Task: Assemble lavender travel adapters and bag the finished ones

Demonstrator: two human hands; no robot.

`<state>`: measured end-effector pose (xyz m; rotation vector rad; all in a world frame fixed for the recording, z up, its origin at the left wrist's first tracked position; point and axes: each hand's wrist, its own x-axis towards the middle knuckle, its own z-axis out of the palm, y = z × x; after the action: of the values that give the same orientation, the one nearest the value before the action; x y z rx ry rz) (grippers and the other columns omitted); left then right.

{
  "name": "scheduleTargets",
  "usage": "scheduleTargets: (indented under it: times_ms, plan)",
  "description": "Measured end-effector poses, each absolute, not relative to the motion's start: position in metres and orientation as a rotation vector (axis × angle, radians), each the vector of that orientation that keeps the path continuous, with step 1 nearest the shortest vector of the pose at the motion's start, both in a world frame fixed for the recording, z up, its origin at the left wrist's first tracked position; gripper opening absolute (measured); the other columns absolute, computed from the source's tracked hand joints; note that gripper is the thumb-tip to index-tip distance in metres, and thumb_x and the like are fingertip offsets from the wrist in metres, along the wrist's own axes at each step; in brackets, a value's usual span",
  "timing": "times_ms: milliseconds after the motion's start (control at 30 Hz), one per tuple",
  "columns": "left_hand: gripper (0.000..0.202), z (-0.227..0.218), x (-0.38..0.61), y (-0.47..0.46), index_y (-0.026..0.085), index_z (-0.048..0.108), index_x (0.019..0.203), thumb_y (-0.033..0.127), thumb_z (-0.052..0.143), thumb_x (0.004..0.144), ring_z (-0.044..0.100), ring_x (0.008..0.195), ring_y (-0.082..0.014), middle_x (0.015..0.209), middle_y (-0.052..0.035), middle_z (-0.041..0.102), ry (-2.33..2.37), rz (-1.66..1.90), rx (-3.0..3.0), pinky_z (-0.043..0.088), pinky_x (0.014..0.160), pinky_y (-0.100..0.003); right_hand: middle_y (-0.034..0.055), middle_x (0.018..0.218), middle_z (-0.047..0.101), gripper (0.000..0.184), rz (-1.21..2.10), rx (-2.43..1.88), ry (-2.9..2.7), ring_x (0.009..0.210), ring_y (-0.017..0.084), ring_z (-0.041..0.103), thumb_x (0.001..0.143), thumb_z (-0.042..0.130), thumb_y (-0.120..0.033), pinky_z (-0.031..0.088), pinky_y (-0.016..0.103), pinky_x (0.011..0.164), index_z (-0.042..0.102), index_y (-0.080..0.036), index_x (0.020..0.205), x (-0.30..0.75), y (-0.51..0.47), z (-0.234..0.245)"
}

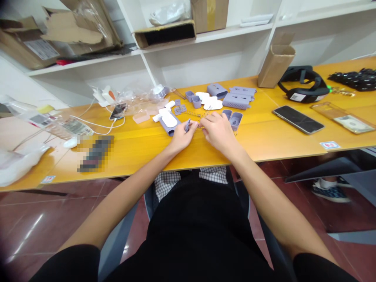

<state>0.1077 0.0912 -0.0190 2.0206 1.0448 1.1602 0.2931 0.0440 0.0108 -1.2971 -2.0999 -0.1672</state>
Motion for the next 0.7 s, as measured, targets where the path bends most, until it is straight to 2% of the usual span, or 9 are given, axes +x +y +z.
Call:
scheduleTargets:
  times_ms: [100, 200, 267, 333, 467, 567, 633, 700]
  plan:
    - [0.036, -0.019, 0.105, 0.094, 0.016, 0.07, 0.094, 0.044, 0.055, 0.11, 0.066, 0.08, -0.02, 0.084, -0.0055, 0.072, 1.128, 1.207, 1.959, 0.051, 0.077, -0.032, 0.0102, 0.093, 0.078, 0.018, -0.192, -1.252, -2.162, 0.093, 0.03, 0.068, 0.092, 0.06, -0.01, 0.042, 0.041, 0.08, 0.074, -0.021, 0.09, 0.297, 0.043, 0.012]
    - [0.029, -0.018, 0.103, 0.091, 0.017, 0.071, 0.1, 0.041, 0.057, 0.109, 0.066, 0.077, -0.0194, 0.083, -0.0043, 0.071, 1.201, 1.19, 2.031, 0.052, 0.077, -0.031, 0.0097, 0.094, 0.079, 0.011, -0.078, -1.311, -2.149, 0.086, 0.028, 0.07, 0.092, 0.068, -0.016, 0.045, 0.038, 0.075, 0.076, -0.02, 0.099, 0.306, 0.046, 0.01]
    - [0.026, -0.017, 0.105, 0.087, 0.017, 0.071, 0.108, 0.039, 0.057, 0.11, 0.067, 0.078, -0.0194, 0.083, -0.0035, 0.072, 1.196, 1.144, 2.155, 0.053, 0.08, -0.032, 0.0092, 0.092, 0.08, 0.014, -0.02, -1.378, -2.139, 0.083, 0.029, 0.071, 0.092, 0.072, -0.021, 0.048, 0.039, 0.073, 0.076, -0.019, 0.104, 0.313, 0.048, 0.009]
    - [0.031, -0.017, 0.106, 0.084, 0.017, 0.07, 0.109, 0.039, 0.049, 0.113, 0.069, 0.079, -0.02, 0.084, -0.0046, 0.072, 1.185, 1.088, 2.251, 0.054, 0.083, -0.033, 0.0089, 0.092, 0.08, 0.014, 0.026, -1.392, -2.162, 0.083, 0.029, 0.072, 0.092, 0.074, -0.024, 0.05, 0.04, 0.074, 0.077, -0.019, 0.104, 0.318, 0.05, 0.008]
    - [0.05, -0.014, 0.104, 0.082, 0.016, 0.07, 0.098, 0.046, 0.035, 0.116, 0.072, 0.079, -0.0208, 0.088, -0.0097, 0.074, 1.189, 1.08, 2.269, 0.058, 0.083, -0.035, 0.0086, 0.1, 0.078, 0.012, 0.125, -1.26, -2.252, 0.083, 0.026, 0.072, 0.095, 0.072, -0.025, 0.056, 0.043, 0.081, 0.077, -0.021, 0.105, 0.319, 0.051, 0.009]
    - [0.053, -0.01, 0.098, 0.081, 0.016, 0.071, 0.102, 0.052, 0.035, 0.116, 0.075, 0.082, -0.0202, 0.091, -0.009, 0.076, 1.055, 1.048, 2.241, 0.06, 0.081, -0.033, 0.0111, 0.122, 0.075, 0.014, 0.137, -1.197, -2.265, 0.097, 0.03, 0.074, 0.095, 0.072, -0.025, 0.059, 0.048, 0.09, 0.079, -0.023, 0.107, 0.317, 0.048, 0.009]
    - [0.051, -0.007, 0.095, 0.08, 0.017, 0.07, 0.104, 0.053, 0.036, 0.115, 0.077, 0.083, -0.0197, 0.09, -0.0076, 0.078, 0.946, 0.992, 2.23, 0.062, 0.081, -0.032, 0.0113, 0.147, 0.064, 0.016, 0.145, -1.145, -2.277, 0.113, 0.033, 0.073, 0.093, 0.073, -0.024, 0.058, 0.053, 0.1, 0.081, -0.024, 0.107, 0.316, 0.045, 0.01]
    - [0.049, -0.005, 0.094, 0.079, 0.017, 0.069, 0.103, 0.053, 0.038, 0.115, 0.077, 0.079, -0.0191, 0.087, -0.0069, 0.078, 0.885, 0.966, 2.216, 0.062, 0.08, -0.032, 0.0084, 0.162, 0.054, 0.018, 0.165, -1.105, -2.297, 0.124, 0.035, 0.07, 0.092, 0.073, -0.021, 0.057, 0.056, 0.107, 0.082, -0.025, 0.107, 0.315, 0.043, 0.01]
